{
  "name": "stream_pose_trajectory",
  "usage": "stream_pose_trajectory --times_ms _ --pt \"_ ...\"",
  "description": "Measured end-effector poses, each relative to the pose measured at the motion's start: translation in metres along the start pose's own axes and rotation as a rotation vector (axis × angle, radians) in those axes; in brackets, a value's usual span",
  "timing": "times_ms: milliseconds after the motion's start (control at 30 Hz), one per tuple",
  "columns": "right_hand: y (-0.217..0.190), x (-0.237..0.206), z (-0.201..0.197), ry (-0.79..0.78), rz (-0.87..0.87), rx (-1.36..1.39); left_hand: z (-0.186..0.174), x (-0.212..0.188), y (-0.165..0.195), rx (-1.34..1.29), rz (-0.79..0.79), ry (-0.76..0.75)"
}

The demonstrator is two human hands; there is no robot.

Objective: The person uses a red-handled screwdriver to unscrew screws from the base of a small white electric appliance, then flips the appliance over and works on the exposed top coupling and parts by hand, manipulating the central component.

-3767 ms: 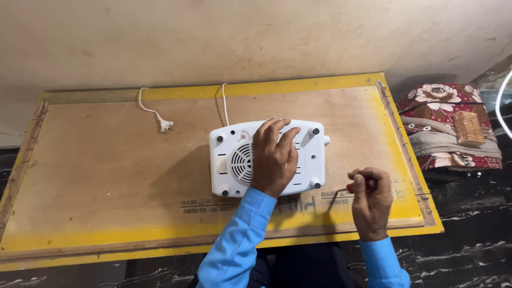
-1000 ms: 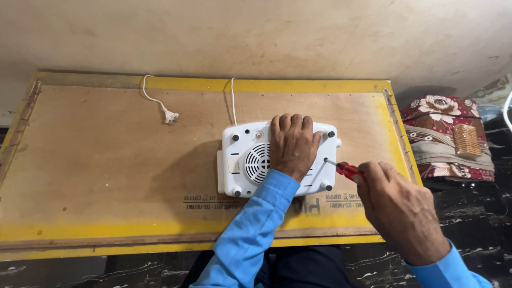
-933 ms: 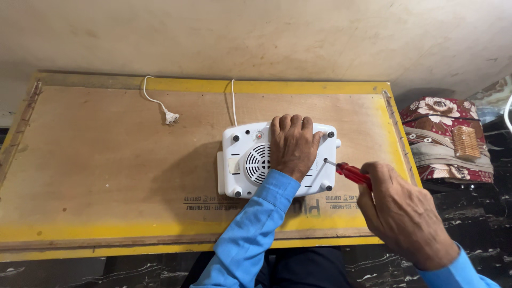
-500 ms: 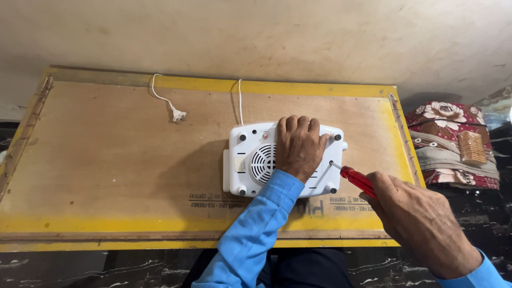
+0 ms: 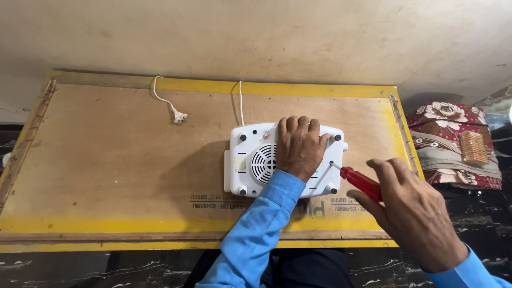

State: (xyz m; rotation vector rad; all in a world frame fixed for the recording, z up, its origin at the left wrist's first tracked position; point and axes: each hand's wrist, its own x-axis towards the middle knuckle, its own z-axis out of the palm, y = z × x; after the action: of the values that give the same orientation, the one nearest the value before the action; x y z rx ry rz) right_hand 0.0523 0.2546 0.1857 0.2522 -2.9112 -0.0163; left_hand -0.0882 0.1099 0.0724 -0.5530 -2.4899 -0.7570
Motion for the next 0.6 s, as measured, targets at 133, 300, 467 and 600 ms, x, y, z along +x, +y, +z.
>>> stream_pose_trajectory --times_ms 133,300,467,600 --pt "-0.003 -0.007 0.001 -0.003 -0.199 0.087 0.001 -0.001 0.0 -0.006 0.0 0.0" --pt "-0.006 -0.014 -0.005 -0.071 -0.198 0.089 0.0 -0.003 0.001 0.019 0.003 -0.002" --pt "-0.011 -0.012 -0.012 -0.065 -0.207 0.133 -0.003 -0.004 0.001 -0.009 0.02 0.003" --pt "-0.019 -0.01 -0.013 -0.053 -0.211 0.152 -0.004 -0.005 0.0 -0.023 0.04 0.005"
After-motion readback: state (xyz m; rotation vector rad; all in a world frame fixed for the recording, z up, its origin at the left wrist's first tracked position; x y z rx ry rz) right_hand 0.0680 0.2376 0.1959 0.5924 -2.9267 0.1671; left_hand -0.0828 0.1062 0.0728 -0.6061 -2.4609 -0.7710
